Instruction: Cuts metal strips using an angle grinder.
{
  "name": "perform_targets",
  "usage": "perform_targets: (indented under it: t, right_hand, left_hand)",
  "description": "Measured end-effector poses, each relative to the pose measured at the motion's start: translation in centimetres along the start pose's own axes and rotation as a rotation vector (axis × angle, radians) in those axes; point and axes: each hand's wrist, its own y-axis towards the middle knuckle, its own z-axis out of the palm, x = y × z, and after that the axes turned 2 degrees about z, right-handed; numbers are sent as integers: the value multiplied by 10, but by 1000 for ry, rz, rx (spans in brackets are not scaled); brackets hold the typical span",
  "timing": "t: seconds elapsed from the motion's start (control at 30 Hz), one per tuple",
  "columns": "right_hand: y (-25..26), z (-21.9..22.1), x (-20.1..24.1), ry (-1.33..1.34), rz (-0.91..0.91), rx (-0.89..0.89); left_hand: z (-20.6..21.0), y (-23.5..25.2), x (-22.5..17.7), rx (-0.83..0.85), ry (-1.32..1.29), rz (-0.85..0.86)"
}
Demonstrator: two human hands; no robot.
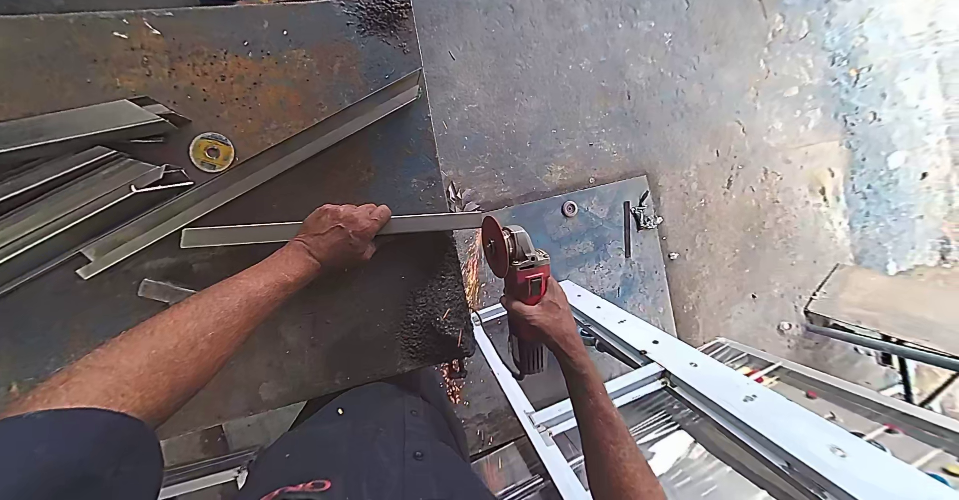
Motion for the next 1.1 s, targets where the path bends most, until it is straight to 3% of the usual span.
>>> perform_targets:
  t: [1.1]
  right_hand:
    - [20, 0, 20, -13, -41, -49]
  left_hand:
    - [1, 1, 2, 16, -27, 1]
